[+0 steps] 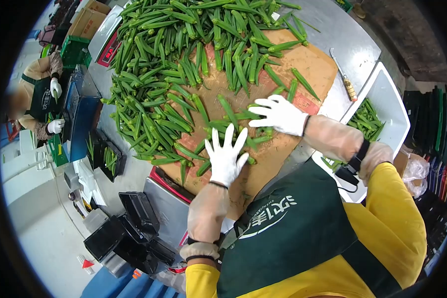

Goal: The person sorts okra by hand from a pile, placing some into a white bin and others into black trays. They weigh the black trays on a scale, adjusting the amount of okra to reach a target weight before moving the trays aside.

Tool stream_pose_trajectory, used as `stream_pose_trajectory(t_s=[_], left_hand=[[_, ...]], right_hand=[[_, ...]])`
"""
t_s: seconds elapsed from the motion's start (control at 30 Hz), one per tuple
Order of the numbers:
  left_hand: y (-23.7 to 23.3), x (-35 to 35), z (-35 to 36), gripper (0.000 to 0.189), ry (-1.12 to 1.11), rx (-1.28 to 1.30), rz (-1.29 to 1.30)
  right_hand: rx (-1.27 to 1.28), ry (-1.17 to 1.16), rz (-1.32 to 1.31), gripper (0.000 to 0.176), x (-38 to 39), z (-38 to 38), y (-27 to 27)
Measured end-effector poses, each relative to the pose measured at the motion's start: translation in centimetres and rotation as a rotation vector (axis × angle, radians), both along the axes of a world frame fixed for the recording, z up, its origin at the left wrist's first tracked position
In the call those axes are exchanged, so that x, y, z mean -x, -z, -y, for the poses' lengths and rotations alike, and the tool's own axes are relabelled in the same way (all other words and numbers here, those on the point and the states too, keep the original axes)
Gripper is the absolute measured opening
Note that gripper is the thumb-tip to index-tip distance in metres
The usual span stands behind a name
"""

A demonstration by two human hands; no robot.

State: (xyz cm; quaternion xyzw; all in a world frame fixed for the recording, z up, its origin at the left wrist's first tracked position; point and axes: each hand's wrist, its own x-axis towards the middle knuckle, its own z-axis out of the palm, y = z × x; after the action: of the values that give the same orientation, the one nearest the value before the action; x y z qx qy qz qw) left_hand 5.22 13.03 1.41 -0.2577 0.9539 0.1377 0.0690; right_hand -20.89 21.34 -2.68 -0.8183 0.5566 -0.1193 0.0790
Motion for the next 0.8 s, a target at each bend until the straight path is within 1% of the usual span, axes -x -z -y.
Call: stream_pose_trajectory(t_s=[0.07,0.13,0.17,0.2,0.23,0.27,0.37,0.47,0.5,0.6,0.63,0.73,0.77,0.8], left_hand=[[-0.2,-2.3,-1.7,0.074,-0.018,-0.008,0.044],[0.0,-4.3,-3.6,0.074,-0.015,-0.017,0.083],[-0.3,-5.0,-4.3,0.074,-0.022,-0.056,0.112],[-0.1,-5.8,-5.3,0.076,-0.054,-0.043,0.105],[0.1,-6.6,-6.1,0.076,-0.086,-0.054,0.101],[0.2,-7.2,-6.7,0.076,-0.117,-0.065,0.097],[-0.4,-8.4,-8.4,0.075,-0.125,-0.055,0.137],[-0.2,-9.9,-9.9,0.074,-0.191,-0.069,0.132],[-0.3,-10.4,-10.2,0.074,-0.215,-0.084,0.107],[-0.1,-11.8,-11.2,0.071,-0.279,-0.157,-0.04],[-0.1,-12.2,-11.6,0.067,-0.3,-0.165,-0.102],[1.3,-13.5,-12.7,0.046,-0.471,-0.068,-0.398],[1.8,-14.0,-12.9,0.041,-0.529,-0.072,-0.451],[1.9,-14.2,-12.9,0.037,-0.585,-0.075,-0.505]], right_hand=[[-0.026,0.065,-0.034,0.073,2.1,-2.3,0.6],[-0.036,0.184,-0.064,0.076,3.9,-4.1,0.6],[-0.054,0.212,-0.053,0.078,5.0,-4.9,0.3],[-0.072,0.24,-0.041,0.081,6.0,-5.6,0.2],[-0.037,0.305,-0.066,0.075,6.8,-6.5,0.8],[-0.024,0.337,-0.137,0.078,7.5,-7.3,1.2],[-0.039,0.403,-0.182,0.077,7.2,-8.2,-0.6],[0.062,0.512,0.046,0.069,5.3,-8.7,-0.7],[0.155,0.551,0.118,0.051,4.5,-8.9,-0.9],[0.108,0.742,0.372,0.039,1.5,-9.3,0.6],[0.204,0.708,0.395,0.029,0.9,-8.4,0.5],[0.051,0.8,0.304,0.032,-0.8,-6.5,0.7],[-0.025,0.853,0.295,0.035,-1.4,-5.4,0.9],[-0.034,0.838,0.297,0.036,-1.6,-4.9,1.4]])
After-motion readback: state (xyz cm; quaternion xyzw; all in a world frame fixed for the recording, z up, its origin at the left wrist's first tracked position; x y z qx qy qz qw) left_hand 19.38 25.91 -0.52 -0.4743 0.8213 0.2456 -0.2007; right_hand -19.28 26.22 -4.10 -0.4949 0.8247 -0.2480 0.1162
